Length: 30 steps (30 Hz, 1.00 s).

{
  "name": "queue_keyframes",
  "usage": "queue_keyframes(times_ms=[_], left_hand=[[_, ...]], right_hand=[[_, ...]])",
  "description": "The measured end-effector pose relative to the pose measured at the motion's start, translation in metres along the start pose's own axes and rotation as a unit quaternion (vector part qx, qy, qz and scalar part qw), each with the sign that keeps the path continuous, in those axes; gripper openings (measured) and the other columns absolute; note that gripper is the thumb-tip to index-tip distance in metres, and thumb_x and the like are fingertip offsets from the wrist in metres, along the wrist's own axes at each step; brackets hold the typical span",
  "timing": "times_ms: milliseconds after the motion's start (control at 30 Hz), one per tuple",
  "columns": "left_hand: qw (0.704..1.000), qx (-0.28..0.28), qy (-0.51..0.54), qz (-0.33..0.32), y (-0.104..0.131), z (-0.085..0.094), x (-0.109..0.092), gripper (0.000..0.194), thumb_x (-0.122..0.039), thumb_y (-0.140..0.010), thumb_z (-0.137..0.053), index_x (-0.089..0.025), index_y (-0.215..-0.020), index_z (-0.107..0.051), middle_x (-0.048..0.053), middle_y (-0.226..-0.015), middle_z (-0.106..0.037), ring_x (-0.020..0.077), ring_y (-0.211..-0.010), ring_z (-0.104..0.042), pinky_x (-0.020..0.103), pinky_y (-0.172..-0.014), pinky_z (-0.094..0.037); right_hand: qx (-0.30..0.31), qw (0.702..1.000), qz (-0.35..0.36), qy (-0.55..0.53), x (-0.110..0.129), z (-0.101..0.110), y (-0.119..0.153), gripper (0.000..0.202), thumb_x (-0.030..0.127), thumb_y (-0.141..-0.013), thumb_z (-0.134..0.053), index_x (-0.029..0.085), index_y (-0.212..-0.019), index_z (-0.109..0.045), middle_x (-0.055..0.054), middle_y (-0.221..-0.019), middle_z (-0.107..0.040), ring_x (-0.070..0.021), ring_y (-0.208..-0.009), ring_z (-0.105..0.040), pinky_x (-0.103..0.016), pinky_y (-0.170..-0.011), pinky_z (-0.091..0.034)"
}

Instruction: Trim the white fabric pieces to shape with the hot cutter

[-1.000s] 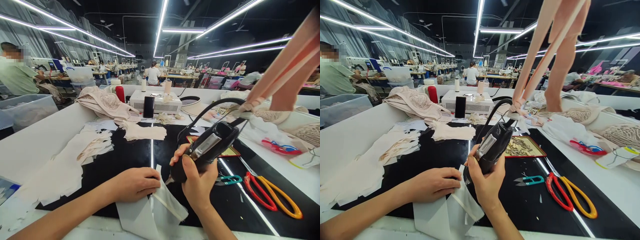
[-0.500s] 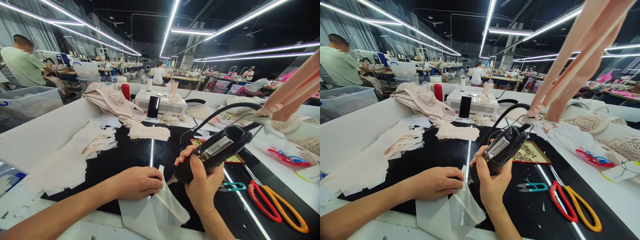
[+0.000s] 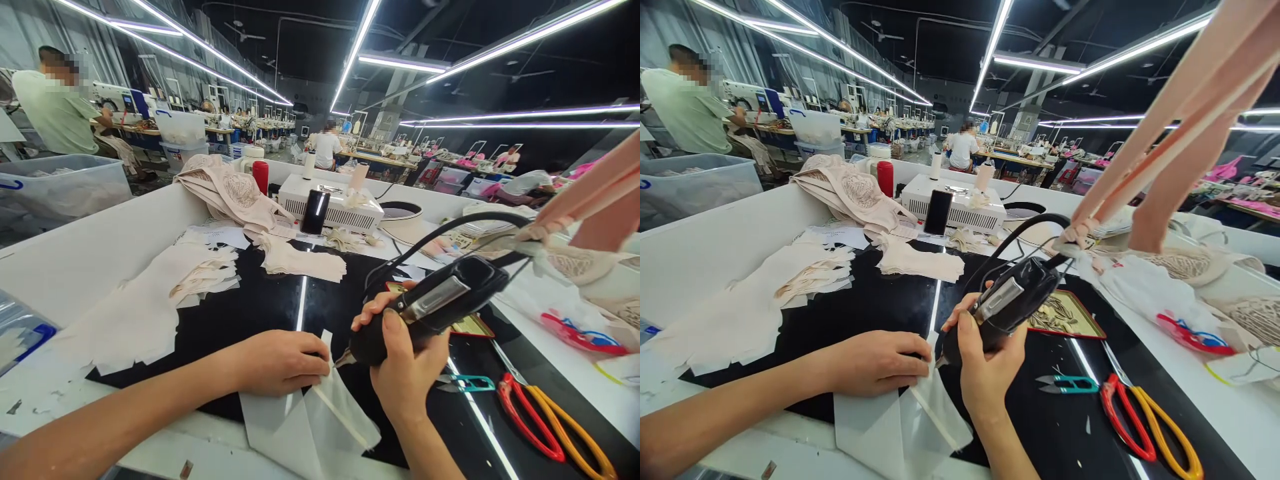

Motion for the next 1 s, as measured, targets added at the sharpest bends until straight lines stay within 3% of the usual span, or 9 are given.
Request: queue_keyframes(times_ms=[233, 700, 1000], left_hand=[[1.000, -0.004, 0.008, 0.001, 0.001, 0.002, -0.001, 0.018, -0.020, -0.111, -0.051, -0.019, -0.113, -0.069, 0.010, -0.124, -0.072, 0.0228, -0.114, -0.070, 0.031, -0.098, -0.059], [1.000, 0.008, -0.004, 0.000, 0.001, -0.002, 0.002, 0.017, -0.022, -0.110, -0.053, -0.019, -0.115, -0.068, 0.010, -0.126, -0.071, 0.0244, -0.116, -0.070, 0.031, -0.099, -0.058], [0.999, -0.004, -0.001, 0.034, 0.004, 0.000, 0.004, 0.019, -0.023, -0.111, -0.054, -0.020, -0.117, -0.072, 0.008, -0.124, -0.072, 0.0223, -0.111, -0.071, 0.029, -0.097, -0.056]], right_hand=[[-0.019, 0.999, 0.017, -0.020, 0.000, 0.000, -0.009, 0.046, 0.034, -0.086, -0.085, 0.027, -0.124, -0.061, 0.005, -0.081, -0.067, -0.0138, -0.059, -0.063, -0.029, -0.054, -0.058], [0.008, 1.000, 0.004, -0.017, -0.005, -0.004, -0.007, 0.037, 0.031, -0.090, -0.082, 0.028, -0.120, -0.062, 0.005, -0.084, -0.068, -0.0136, -0.062, -0.064, -0.030, -0.056, -0.059], [0.006, 1.000, 0.014, 0.016, 0.011, 0.016, -0.009, 0.040, 0.031, -0.088, -0.086, 0.028, -0.120, -0.062, 0.005, -0.085, -0.069, -0.0136, -0.063, -0.065, -0.029, -0.058, -0.060]])
Point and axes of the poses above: each hand's wrist, its own y-axis away from the middle knuckle, its own z-axis out of the back of the hand, x = y × z, the point moved 4 cm from there along -y, towards the middle knuckle
